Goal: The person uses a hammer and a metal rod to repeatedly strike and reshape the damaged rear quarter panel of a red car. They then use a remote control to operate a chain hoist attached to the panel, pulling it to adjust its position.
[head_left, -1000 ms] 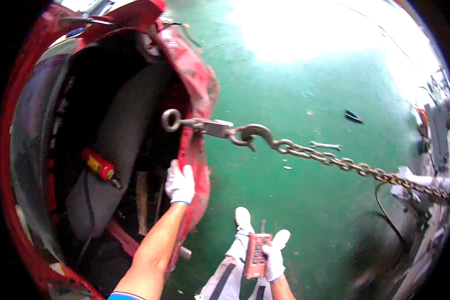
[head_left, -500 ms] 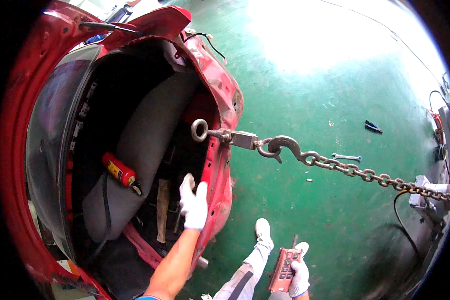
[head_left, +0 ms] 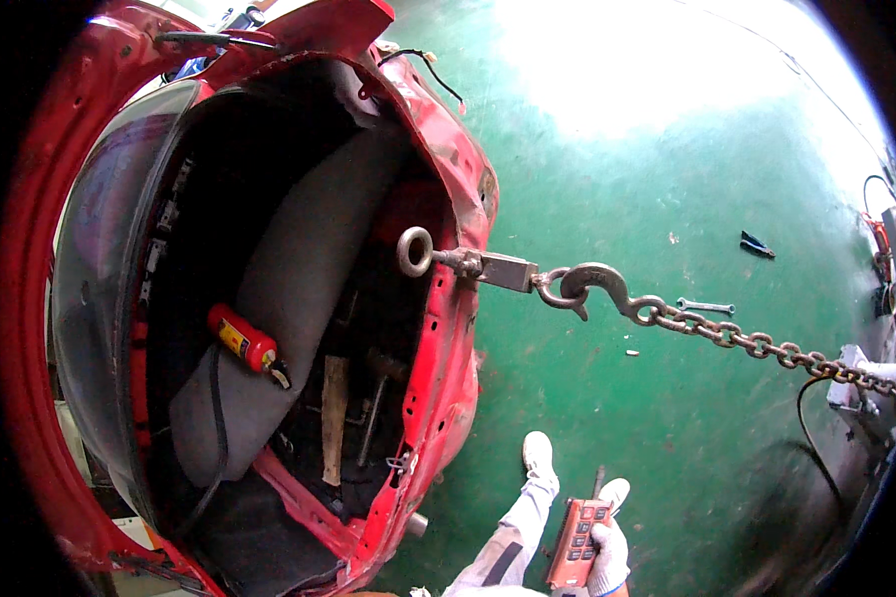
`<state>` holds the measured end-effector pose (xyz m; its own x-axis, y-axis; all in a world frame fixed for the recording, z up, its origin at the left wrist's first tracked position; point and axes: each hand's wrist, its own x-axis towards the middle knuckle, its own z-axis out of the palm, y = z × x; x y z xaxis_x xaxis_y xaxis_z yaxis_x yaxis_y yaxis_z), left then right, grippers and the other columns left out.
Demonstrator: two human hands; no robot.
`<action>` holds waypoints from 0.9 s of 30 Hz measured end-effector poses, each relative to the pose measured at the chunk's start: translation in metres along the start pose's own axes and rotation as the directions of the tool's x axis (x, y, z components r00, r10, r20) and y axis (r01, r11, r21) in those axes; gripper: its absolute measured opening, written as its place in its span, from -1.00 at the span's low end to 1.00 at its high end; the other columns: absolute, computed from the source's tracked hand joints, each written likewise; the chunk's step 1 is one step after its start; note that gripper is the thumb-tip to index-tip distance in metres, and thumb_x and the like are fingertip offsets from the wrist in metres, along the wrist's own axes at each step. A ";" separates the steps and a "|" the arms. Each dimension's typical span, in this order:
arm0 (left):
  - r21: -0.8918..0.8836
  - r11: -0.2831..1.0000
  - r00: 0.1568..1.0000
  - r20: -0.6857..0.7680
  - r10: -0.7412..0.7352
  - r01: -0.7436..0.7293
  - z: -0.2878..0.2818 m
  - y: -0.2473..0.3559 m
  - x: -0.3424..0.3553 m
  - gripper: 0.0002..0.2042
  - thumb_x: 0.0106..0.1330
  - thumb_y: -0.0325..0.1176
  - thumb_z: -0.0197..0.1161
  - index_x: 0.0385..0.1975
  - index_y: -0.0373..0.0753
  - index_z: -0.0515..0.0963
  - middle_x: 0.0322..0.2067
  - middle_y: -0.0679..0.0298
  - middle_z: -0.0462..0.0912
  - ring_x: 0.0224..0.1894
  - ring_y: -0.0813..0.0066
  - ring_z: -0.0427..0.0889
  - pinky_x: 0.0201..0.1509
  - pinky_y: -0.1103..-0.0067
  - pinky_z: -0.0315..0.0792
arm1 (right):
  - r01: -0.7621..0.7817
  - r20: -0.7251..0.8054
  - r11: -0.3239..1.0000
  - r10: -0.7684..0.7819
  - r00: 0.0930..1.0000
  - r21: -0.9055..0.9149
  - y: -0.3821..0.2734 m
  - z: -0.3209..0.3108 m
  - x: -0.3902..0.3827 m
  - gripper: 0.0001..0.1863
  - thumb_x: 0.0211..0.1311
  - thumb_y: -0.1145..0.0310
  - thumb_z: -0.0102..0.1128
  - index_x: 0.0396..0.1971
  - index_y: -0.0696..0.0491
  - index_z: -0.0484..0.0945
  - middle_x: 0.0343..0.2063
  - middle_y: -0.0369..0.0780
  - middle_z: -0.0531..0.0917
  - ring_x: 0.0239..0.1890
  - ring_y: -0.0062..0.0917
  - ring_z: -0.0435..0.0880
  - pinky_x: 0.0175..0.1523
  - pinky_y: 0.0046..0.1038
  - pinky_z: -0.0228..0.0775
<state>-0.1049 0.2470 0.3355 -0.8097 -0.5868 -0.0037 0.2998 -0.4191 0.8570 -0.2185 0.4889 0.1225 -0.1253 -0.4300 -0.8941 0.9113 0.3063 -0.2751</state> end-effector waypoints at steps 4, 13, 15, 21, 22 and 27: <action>-0.047 0.995 0.994 -0.051 -0.093 0.091 0.003 0.001 -0.002 -0.75 0.29 -0.32 0.34 -0.22 -0.39 0.57 -0.29 0.01 0.68 -0.29 0.12 0.64 -0.16 0.29 0.54 | 0.011 -0.055 1.000 -0.010 0.998 0.008 0.004 -0.008 -0.003 -0.47 0.27 0.38 0.09 0.27 0.11 0.43 -0.02 -0.17 0.69 -0.10 -0.39 0.75 0.02 -0.35 0.68; 0.000 0.979 0.965 -0.165 -0.202 0.205 0.022 0.000 -0.014 -0.70 0.27 -0.35 0.36 -0.09 -0.38 0.59 -0.20 0.03 0.70 -0.11 0.22 0.67 0.00 0.35 0.54 | 0.029 -0.133 0.998 -0.022 0.991 0.052 -0.009 0.008 -0.006 -0.50 0.22 0.39 0.03 0.19 0.13 0.48 -0.15 -0.24 0.71 -0.22 -0.49 0.73 -0.08 -0.40 0.67; 0.040 0.970 0.936 -0.276 -0.221 0.241 0.031 0.002 -0.010 -0.69 0.26 -0.35 0.37 -0.06 -0.38 0.60 -0.18 0.04 0.70 -0.07 0.24 0.68 0.04 0.37 0.55 | 0.054 -0.135 0.997 -0.047 0.990 0.048 -0.009 0.007 -0.007 -0.51 0.23 0.37 0.04 0.19 0.13 0.49 -0.15 -0.23 0.71 -0.22 -0.48 0.74 -0.08 -0.39 0.68; 0.708 0.615 0.911 -0.410 -0.041 0.346 -0.039 -0.112 -0.016 -0.40 0.24 -0.63 0.13 0.35 -0.38 0.29 0.09 0.04 0.57 0.04 0.24 0.65 0.23 0.30 0.51 | 0.017 -0.099 0.994 -0.007 0.995 0.108 -0.005 -0.011 -0.009 -0.47 0.22 0.45 0.00 0.24 0.11 0.41 -0.15 -0.23 0.68 -0.23 -0.51 0.74 -0.11 -0.41 0.70; 0.801 0.458 0.919 -0.377 -0.114 0.385 -0.061 -0.139 -0.028 -0.39 0.26 -0.60 0.12 0.38 -0.33 0.28 0.07 0.00 0.56 0.02 0.18 0.67 0.19 0.35 0.52 | 0.007 -0.097 0.992 0.005 0.995 0.126 -0.009 -0.011 -0.010 -0.44 0.21 0.50 -0.03 0.27 0.10 0.37 -0.14 -0.24 0.67 -0.24 -0.53 0.74 -0.12 -0.41 0.71; 0.904 0.005 0.874 -0.411 -0.258 0.427 -0.130 -0.248 -0.126 -0.41 0.23 -0.51 0.11 0.34 -0.27 0.36 0.10 -0.01 0.59 -0.01 0.02 0.66 0.12 0.26 0.54 | 0.027 -0.111 0.986 -0.009 0.994 0.164 -0.009 -0.019 -0.013 -0.45 0.22 0.46 0.03 0.27 0.10 0.38 -0.13 -0.26 0.67 -0.26 -0.55 0.72 -0.14 -0.44 0.68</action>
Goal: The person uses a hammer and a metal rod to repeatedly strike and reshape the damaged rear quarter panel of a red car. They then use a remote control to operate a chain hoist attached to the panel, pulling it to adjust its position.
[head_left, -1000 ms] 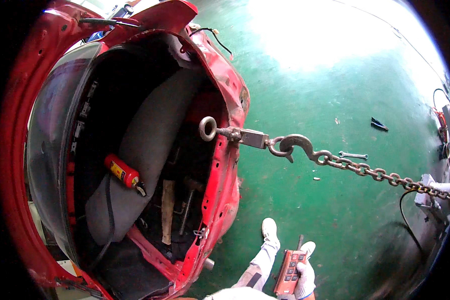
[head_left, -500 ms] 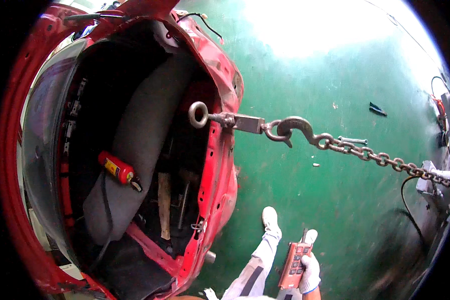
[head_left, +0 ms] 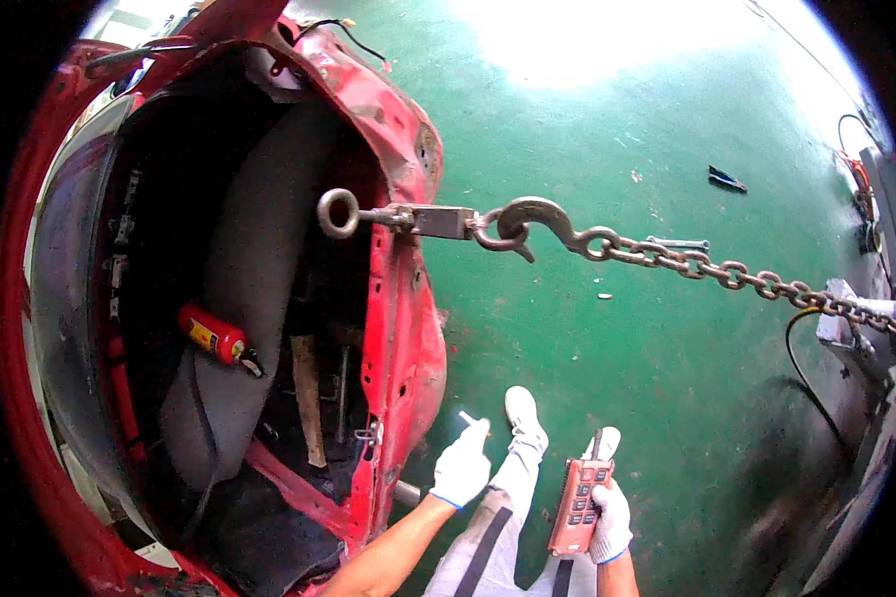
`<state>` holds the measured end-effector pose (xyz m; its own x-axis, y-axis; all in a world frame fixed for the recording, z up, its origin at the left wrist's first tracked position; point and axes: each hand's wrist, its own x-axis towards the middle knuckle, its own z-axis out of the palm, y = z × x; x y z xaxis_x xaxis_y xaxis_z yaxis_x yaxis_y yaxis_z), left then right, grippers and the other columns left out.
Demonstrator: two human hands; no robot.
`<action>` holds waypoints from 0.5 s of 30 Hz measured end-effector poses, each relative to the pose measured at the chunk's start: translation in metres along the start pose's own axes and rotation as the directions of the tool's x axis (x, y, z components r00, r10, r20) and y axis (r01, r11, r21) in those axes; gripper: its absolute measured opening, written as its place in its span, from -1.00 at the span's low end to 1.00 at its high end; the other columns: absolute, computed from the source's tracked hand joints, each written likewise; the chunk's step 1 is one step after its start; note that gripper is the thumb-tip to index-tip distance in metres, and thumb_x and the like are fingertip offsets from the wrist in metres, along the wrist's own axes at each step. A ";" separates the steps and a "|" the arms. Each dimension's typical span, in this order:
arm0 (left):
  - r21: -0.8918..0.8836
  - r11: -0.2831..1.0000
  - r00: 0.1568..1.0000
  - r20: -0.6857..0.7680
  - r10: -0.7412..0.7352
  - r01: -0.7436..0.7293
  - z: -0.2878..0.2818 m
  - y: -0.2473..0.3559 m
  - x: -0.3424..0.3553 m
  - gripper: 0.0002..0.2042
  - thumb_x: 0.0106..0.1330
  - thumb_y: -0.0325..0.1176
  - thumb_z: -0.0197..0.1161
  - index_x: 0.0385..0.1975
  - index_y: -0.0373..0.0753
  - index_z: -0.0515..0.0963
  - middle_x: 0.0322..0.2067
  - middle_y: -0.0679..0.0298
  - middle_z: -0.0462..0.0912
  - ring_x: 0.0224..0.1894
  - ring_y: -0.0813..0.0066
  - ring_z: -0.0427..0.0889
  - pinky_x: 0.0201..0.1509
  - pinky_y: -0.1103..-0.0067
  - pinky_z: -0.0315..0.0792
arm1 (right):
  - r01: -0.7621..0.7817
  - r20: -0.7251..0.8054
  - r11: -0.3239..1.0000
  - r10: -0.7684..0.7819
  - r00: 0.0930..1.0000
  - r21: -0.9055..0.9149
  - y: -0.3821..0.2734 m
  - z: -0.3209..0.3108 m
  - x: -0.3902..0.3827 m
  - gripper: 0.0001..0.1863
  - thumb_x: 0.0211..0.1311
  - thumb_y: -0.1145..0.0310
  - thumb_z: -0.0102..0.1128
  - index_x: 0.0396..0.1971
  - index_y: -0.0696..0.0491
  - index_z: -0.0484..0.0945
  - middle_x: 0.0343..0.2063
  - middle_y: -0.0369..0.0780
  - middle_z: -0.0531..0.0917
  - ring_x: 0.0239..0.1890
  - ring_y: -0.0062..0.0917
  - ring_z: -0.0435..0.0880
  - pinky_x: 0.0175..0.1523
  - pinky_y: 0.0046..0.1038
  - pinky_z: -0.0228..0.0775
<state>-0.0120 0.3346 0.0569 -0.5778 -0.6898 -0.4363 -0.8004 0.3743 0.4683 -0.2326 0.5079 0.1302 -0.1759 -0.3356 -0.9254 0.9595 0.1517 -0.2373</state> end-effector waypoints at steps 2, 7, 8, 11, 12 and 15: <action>0.098 0.992 0.976 0.197 -0.091 0.073 0.015 -0.011 -0.018 -0.41 0.19 -0.44 0.14 0.32 -0.22 0.39 0.14 -0.02 0.58 -0.03 -0.04 0.66 0.06 0.18 0.55 | 0.012 -0.015 1.000 -0.012 1.000 -0.011 -0.005 -0.004 0.000 -0.49 0.22 0.41 0.09 0.21 0.11 0.43 -0.13 -0.24 0.68 -0.25 -0.53 0.72 -0.11 -0.42 0.67; 0.175 0.984 0.940 0.332 -0.081 0.022 0.024 -0.031 -0.052 -0.37 0.15 -0.38 0.22 0.33 -0.21 0.37 0.10 -0.03 0.57 -0.16 -0.05 0.66 -0.07 0.12 0.54 | 0.012 -0.047 0.999 -0.015 0.999 -0.052 0.004 -0.019 0.007 -0.57 0.26 0.36 0.10 0.13 0.11 0.46 -0.18 -0.25 0.67 -0.26 -0.52 0.71 -0.11 -0.39 0.66; 0.164 0.986 0.951 0.304 -0.050 -0.001 0.024 -0.031 -0.054 -0.37 0.15 -0.38 0.21 0.33 -0.22 0.37 0.09 -0.03 0.58 -0.16 -0.05 0.66 -0.07 0.12 0.54 | 0.026 -0.030 0.998 -0.028 0.999 -0.059 0.002 -0.014 0.006 -0.57 0.27 0.38 0.08 0.14 0.11 0.46 -0.18 -0.26 0.67 -0.27 -0.53 0.70 -0.12 -0.40 0.65; 0.106 0.994 0.980 0.198 -0.007 -0.014 0.020 -0.018 -0.045 -0.41 0.17 -0.42 0.17 0.30 -0.25 0.40 0.02 -0.03 0.60 -0.17 -0.04 0.66 -0.06 0.11 0.53 | 0.063 0.021 0.993 -0.062 0.998 -0.100 0.006 -0.015 0.012 -0.56 0.28 0.38 0.08 0.17 0.11 0.47 -0.18 -0.28 0.67 -0.27 -0.58 0.69 -0.12 -0.44 0.64; 0.102 0.995 0.976 0.214 -0.038 0.016 0.017 -0.011 -0.040 -0.42 0.17 -0.45 0.15 0.30 -0.25 0.40 0.03 -0.03 0.60 -0.13 -0.05 0.66 -0.03 0.14 0.55 | 0.067 0.039 0.990 -0.063 0.997 -0.124 0.007 -0.017 0.013 -0.55 0.29 0.36 0.09 0.18 0.11 0.46 -0.18 -0.30 0.67 -0.27 -0.60 0.69 -0.11 -0.45 0.64; 0.086 0.995 0.982 0.176 -0.068 0.054 0.016 0.000 -0.032 -0.42 0.17 -0.48 0.12 0.30 -0.25 0.40 0.07 -0.05 0.60 -0.04 -0.08 0.66 0.04 0.18 0.56 | 0.045 0.063 0.995 -0.040 0.997 -0.086 0.007 -0.018 0.012 -0.52 0.30 0.35 0.11 0.23 0.08 0.44 -0.14 -0.30 0.67 -0.24 -0.61 0.70 -0.09 -0.46 0.63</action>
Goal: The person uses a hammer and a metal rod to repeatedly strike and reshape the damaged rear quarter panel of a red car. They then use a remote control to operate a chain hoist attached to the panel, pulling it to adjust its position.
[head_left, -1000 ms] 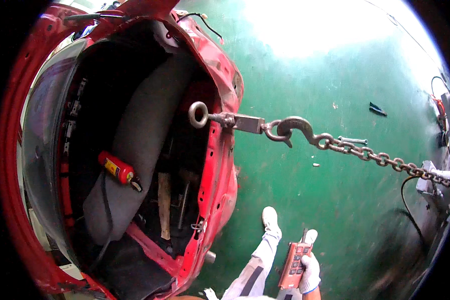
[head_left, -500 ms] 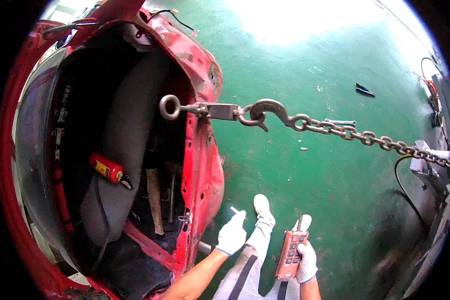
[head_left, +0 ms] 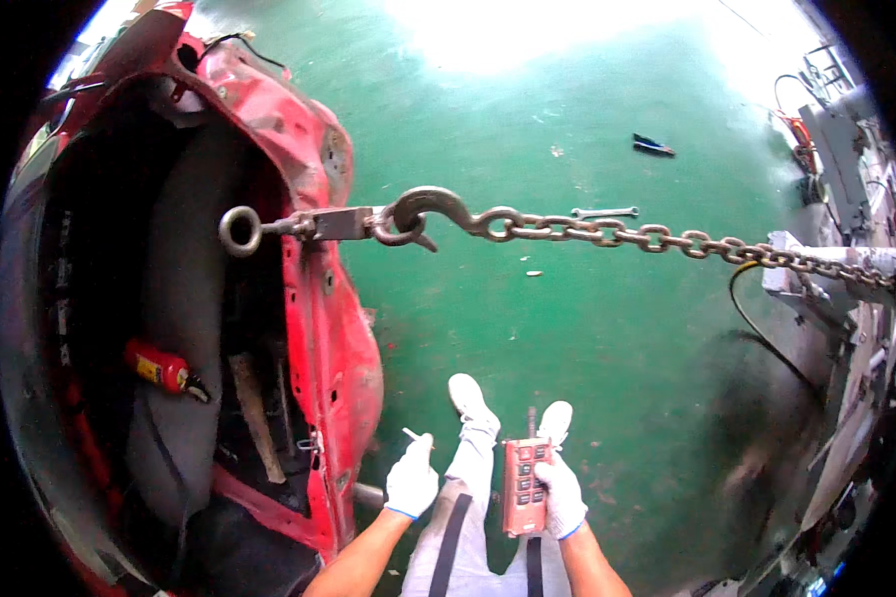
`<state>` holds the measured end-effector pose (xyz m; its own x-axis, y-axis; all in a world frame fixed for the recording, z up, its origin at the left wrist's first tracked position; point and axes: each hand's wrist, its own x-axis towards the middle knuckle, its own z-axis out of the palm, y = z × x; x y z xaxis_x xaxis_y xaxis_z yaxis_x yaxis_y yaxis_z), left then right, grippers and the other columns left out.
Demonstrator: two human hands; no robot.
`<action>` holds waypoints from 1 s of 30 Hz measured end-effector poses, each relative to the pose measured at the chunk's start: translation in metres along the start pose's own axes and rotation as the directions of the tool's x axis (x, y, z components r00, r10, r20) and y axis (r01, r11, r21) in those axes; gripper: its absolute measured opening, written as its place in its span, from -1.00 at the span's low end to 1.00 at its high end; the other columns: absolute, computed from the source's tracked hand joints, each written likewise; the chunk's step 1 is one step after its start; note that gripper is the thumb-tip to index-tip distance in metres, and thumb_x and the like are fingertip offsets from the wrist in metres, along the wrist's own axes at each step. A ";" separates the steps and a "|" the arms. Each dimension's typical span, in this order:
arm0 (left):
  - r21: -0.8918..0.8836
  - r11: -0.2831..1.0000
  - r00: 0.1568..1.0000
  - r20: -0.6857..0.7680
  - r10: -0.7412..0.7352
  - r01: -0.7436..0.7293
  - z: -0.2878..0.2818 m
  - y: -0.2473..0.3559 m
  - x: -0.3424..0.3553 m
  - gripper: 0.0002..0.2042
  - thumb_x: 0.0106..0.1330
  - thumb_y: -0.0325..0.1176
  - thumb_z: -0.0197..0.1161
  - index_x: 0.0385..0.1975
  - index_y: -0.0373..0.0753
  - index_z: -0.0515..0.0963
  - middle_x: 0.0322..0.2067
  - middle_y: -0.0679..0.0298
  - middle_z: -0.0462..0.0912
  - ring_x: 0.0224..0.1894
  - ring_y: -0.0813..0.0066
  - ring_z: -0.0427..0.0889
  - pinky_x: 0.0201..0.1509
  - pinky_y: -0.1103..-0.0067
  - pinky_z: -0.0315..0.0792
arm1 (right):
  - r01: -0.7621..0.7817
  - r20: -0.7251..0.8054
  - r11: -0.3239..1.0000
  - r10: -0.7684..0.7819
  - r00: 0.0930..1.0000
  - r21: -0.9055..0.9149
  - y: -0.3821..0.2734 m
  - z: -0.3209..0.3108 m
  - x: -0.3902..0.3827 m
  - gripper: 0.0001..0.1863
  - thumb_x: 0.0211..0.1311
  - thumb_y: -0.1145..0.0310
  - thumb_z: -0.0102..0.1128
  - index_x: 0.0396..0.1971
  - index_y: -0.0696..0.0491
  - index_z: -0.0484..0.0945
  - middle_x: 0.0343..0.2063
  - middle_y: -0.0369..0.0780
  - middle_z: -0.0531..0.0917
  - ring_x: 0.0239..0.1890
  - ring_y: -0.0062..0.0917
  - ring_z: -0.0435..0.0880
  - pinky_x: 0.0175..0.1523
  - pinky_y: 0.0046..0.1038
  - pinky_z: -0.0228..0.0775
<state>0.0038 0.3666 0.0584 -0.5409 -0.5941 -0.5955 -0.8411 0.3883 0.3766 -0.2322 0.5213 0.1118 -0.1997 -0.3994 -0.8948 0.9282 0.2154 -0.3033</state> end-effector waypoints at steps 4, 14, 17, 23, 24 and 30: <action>-0.115 0.991 0.998 0.008 -0.070 0.070 -0.006 0.020 0.009 -0.41 0.19 -0.48 0.09 0.32 -0.20 0.40 0.16 -0.03 0.56 0.06 -0.07 0.64 0.14 0.22 0.54 | -0.091 -0.055 0.996 0.092 0.994 0.015 -0.010 0.010 -0.005 -0.70 0.34 0.39 0.21 0.03 0.11 0.53 -0.26 -0.30 0.69 -0.34 -0.58 0.68 -0.18 -0.44 0.60; -0.484 0.874 0.974 -0.178 -0.139 0.036 -0.018 0.046 0.005 -0.34 0.20 -0.67 -0.03 0.41 -0.32 0.29 0.14 0.09 0.52 -0.13 0.33 0.60 0.10 0.43 0.50 | -0.040 -0.047 0.997 0.037 0.998 -0.067 -0.033 0.025 -0.014 -0.83 0.39 0.42 0.13 -0.13 0.13 0.61 -0.40 -0.31 0.70 -0.48 -0.69 0.65 -0.36 -0.56 0.53; -0.645 0.764 0.966 -0.215 -0.146 -0.028 -0.047 0.072 0.006 -0.32 0.19 -0.67 -0.07 0.43 -0.33 0.26 0.22 0.12 0.45 -0.12 0.38 0.58 0.09 0.47 0.50 | -0.057 -0.050 0.998 0.056 0.997 -0.027 -0.027 0.024 -0.013 -0.82 0.39 0.41 0.15 -0.11 0.12 0.62 -0.43 -0.34 0.68 -0.51 -0.71 0.61 -0.39 -0.57 0.49; -0.874 0.413 0.944 -0.319 -0.086 -0.258 -0.109 0.134 -0.007 -0.30 0.25 -0.64 -0.01 0.49 -0.32 0.18 0.32 0.12 0.40 -0.01 0.46 0.57 0.19 0.50 0.48 | -0.099 -0.023 0.979 0.097 0.995 -0.180 -0.033 0.016 -0.019 -0.64 0.43 0.32 0.16 0.15 0.09 0.46 -0.26 -0.34 0.67 -0.36 -0.71 0.64 -0.24 -0.58 0.53; -0.889 0.356 0.937 -0.338 -0.084 -0.288 -0.120 0.143 -0.013 -0.30 0.24 -0.64 0.01 0.49 -0.32 0.18 0.33 0.12 0.40 0.00 0.47 0.57 0.20 0.50 0.48 | -0.069 -0.038 0.984 0.063 0.997 -0.166 -0.036 0.022 -0.021 -0.69 0.40 0.35 0.18 0.08 0.09 0.50 -0.30 -0.35 0.67 -0.39 -0.71 0.64 -0.27 -0.57 0.53; -0.913 -0.119 0.913 -0.400 0.083 -0.390 -0.181 0.198 -0.046 -0.30 0.33 -0.51 0.26 0.49 -0.29 0.17 0.29 0.01 0.45 0.16 0.28 0.61 0.22 0.34 0.56 | -0.027 -0.045 0.984 0.019 0.999 -0.177 0.009 -0.008 -0.001 -0.64 0.32 0.30 0.19 0.07 0.07 0.51 -0.25 -0.30 0.66 -0.29 -0.58 0.67 -0.14 -0.40 0.61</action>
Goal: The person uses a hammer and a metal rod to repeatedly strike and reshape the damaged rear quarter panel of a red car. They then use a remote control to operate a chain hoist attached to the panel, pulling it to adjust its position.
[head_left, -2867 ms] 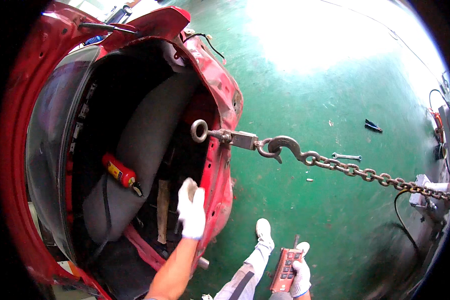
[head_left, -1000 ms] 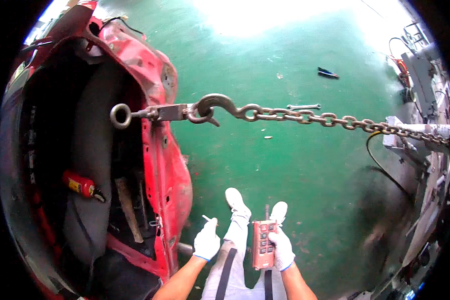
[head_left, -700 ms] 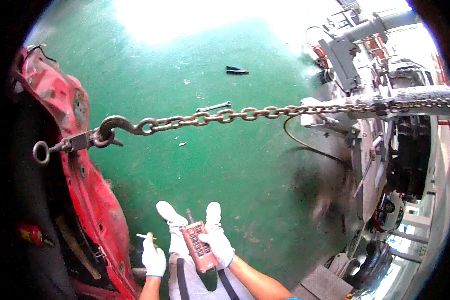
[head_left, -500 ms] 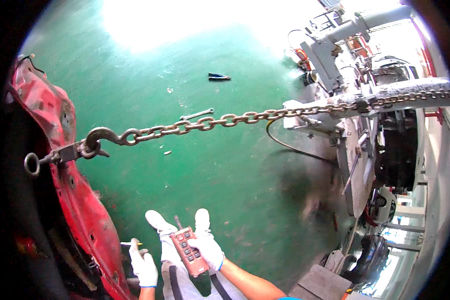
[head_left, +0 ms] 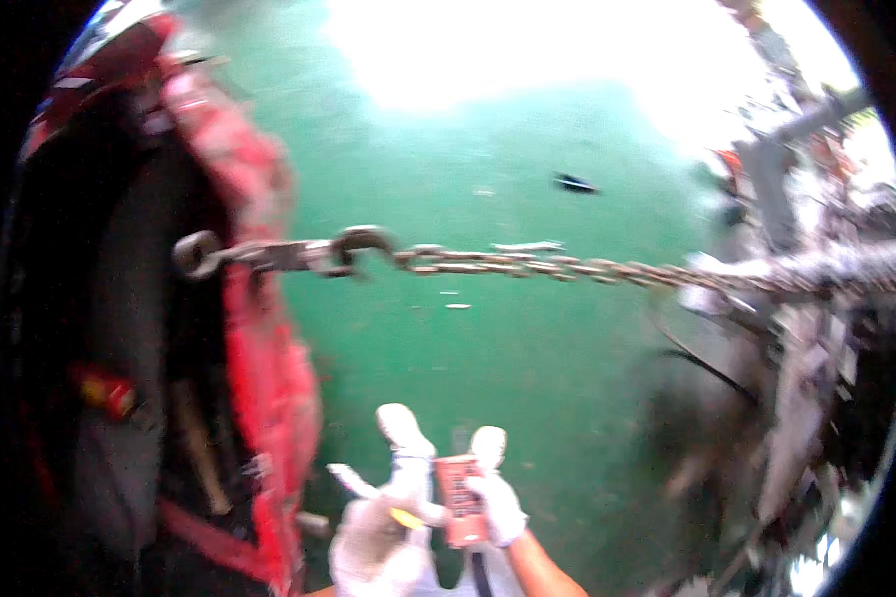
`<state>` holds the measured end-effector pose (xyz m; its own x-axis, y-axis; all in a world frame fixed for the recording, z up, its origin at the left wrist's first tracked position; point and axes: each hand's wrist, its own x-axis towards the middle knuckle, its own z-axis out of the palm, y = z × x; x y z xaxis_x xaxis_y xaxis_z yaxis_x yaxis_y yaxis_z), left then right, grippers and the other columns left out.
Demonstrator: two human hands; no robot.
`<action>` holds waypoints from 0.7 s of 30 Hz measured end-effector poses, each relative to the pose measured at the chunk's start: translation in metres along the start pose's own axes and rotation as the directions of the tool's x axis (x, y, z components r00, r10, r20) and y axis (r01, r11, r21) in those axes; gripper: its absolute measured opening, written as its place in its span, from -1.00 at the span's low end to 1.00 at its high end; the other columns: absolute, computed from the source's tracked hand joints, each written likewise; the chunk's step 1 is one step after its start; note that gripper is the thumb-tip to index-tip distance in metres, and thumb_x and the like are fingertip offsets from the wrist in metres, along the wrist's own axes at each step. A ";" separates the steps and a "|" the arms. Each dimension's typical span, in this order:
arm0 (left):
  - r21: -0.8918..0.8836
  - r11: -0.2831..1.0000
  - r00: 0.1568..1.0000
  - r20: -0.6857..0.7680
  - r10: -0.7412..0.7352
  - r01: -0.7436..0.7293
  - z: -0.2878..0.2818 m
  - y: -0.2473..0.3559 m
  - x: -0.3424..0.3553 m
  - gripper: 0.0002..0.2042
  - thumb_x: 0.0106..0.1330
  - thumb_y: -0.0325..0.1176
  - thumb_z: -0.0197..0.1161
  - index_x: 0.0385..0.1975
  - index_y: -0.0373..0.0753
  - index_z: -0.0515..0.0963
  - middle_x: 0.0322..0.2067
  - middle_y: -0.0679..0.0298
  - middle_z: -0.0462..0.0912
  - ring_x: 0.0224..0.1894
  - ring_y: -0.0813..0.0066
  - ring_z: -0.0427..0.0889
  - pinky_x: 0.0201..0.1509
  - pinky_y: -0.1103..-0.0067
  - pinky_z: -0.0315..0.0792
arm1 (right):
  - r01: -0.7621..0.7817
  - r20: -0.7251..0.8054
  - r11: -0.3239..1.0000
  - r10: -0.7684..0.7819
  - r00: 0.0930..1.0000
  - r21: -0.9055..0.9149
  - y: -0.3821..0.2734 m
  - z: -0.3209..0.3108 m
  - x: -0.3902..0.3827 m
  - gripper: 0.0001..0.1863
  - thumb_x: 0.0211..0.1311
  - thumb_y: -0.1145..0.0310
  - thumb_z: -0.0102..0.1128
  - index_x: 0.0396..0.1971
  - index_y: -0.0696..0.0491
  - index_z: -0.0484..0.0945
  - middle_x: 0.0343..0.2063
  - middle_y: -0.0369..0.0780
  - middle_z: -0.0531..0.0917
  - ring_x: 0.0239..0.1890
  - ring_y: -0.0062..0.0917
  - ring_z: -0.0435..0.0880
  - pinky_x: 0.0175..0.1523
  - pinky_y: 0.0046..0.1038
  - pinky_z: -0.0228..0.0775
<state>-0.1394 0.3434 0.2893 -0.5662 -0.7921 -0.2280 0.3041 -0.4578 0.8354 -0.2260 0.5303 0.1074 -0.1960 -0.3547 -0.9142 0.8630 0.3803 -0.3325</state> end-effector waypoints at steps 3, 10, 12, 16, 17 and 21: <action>0.296 0.770 0.745 0.218 -0.631 0.565 -0.004 0.091 0.029 -0.57 0.38 -0.31 0.27 0.19 -0.34 0.44 -0.03 0.10 0.65 0.01 0.35 0.63 0.10 0.50 0.50 | 0.019 0.010 0.979 -0.021 1.000 0.204 -0.015 0.022 -0.011 -0.53 0.23 0.37 0.16 0.16 0.11 0.49 -0.17 -0.22 0.70 -0.25 -0.50 0.71 -0.12 -0.37 0.63; -0.328 0.461 0.452 -0.108 -0.886 0.825 0.052 0.172 0.047 -0.70 0.36 -0.28 0.25 -0.07 -0.39 0.58 0.01 -0.02 0.64 0.12 0.14 0.59 0.27 0.26 0.45 | -0.078 0.038 0.967 0.071 0.997 0.244 -0.011 0.032 -0.010 -0.55 0.22 0.51 0.02 0.14 0.09 0.46 -0.21 -0.25 0.70 -0.30 -0.48 0.74 -0.15 -0.37 0.68; -0.416 0.546 0.552 -0.120 -0.825 0.727 0.058 0.170 0.042 -0.66 0.38 -0.22 0.23 -0.09 -0.42 0.58 0.02 -0.07 0.63 0.14 0.06 0.59 0.32 0.19 0.43 | -0.053 0.025 0.975 0.048 0.999 0.215 -0.010 0.034 -0.006 -0.55 0.22 0.51 0.01 0.14 0.08 0.46 -0.23 -0.26 0.70 -0.32 -0.50 0.73 -0.17 -0.39 0.68; -0.288 0.723 0.739 -0.073 -0.670 0.628 0.038 0.145 0.031 -0.64 0.38 -0.22 0.24 -0.03 -0.42 0.52 0.06 -0.09 0.60 0.16 0.04 0.58 0.34 0.18 0.43 | -0.055 0.023 0.975 0.051 0.998 0.214 -0.004 0.032 -0.001 -0.56 0.21 0.51 0.01 0.13 0.08 0.48 -0.24 -0.27 0.70 -0.33 -0.52 0.72 -0.19 -0.40 0.67; -0.244 0.756 0.770 -0.054 -0.636 0.608 0.034 0.137 0.031 -0.63 0.37 -0.23 0.24 -0.01 -0.41 0.50 0.07 -0.08 0.59 0.16 0.05 0.58 0.34 0.18 0.43 | -0.057 0.039 0.975 0.050 0.998 0.213 -0.003 0.030 0.001 -0.56 0.20 0.51 0.01 0.12 0.08 0.48 -0.24 -0.28 0.70 -0.33 -0.52 0.72 -0.19 -0.40 0.67; -0.116 0.842 0.848 -0.002 -0.530 0.527 0.018 0.114 0.032 -0.59 0.36 -0.27 0.26 0.09 -0.40 0.43 0.12 -0.07 0.56 0.18 0.08 0.58 0.32 0.21 0.45 | -0.071 0.059 0.977 0.060 0.996 0.202 0.008 0.021 0.010 -0.58 0.22 0.48 0.03 0.11 0.09 0.51 -0.24 -0.29 0.70 -0.30 -0.55 0.72 -0.15 -0.43 0.66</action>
<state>-0.1366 0.2733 0.3867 -0.6397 -0.4294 -0.6374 0.0463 -0.8494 0.5257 -0.2113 0.5117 0.1000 -0.1157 -0.3813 -0.9172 0.9508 0.2245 -0.2133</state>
